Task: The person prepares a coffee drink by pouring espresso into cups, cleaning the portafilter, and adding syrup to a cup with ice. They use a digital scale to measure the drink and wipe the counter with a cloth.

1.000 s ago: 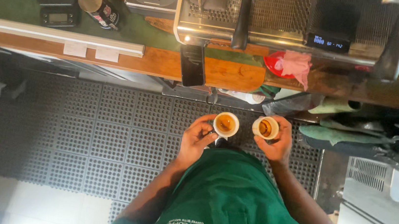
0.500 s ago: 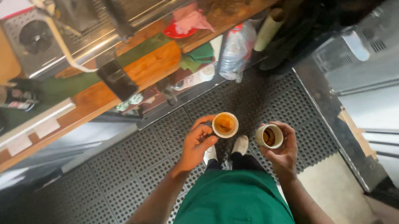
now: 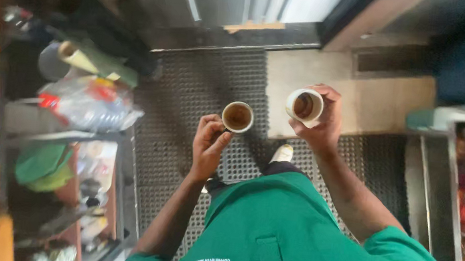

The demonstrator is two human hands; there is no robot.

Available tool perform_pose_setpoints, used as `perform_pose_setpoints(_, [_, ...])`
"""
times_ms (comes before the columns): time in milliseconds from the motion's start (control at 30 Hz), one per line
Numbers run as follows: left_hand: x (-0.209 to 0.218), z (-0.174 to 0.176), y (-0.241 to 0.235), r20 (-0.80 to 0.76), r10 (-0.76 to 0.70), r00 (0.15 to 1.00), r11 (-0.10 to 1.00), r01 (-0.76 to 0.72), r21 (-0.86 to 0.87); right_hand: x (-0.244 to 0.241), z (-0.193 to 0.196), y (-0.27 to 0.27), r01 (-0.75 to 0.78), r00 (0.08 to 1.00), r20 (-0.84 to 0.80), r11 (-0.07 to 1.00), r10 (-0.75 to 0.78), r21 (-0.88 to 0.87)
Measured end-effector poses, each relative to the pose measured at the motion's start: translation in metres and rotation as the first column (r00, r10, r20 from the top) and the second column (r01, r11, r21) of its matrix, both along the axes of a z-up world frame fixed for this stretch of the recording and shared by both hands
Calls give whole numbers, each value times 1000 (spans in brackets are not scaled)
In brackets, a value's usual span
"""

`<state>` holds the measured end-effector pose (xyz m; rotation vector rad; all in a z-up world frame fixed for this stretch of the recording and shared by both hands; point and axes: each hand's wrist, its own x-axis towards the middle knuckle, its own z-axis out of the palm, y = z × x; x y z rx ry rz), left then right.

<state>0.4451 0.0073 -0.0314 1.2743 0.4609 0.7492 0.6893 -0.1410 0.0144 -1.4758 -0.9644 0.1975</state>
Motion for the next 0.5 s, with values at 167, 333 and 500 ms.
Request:
perform_pose_setpoints(167, [192, -19, -67, 41, -177, 983, 976, 180, -122, 130, -16, -129, 154, 938, -318, 987, -134, 36])
perform_pose_setpoints(333, [342, -32, -147, 14, -274, 962, 879, 256, -403, 234, -24, -225, 421, 815, -381, 898, -436, -126])
perform_pose_setpoints(500, [509, -60, -172, -31, -389, 921, 821, 332, -464, 359, -48, -276, 586, 715, -376, 798, -589, -136])
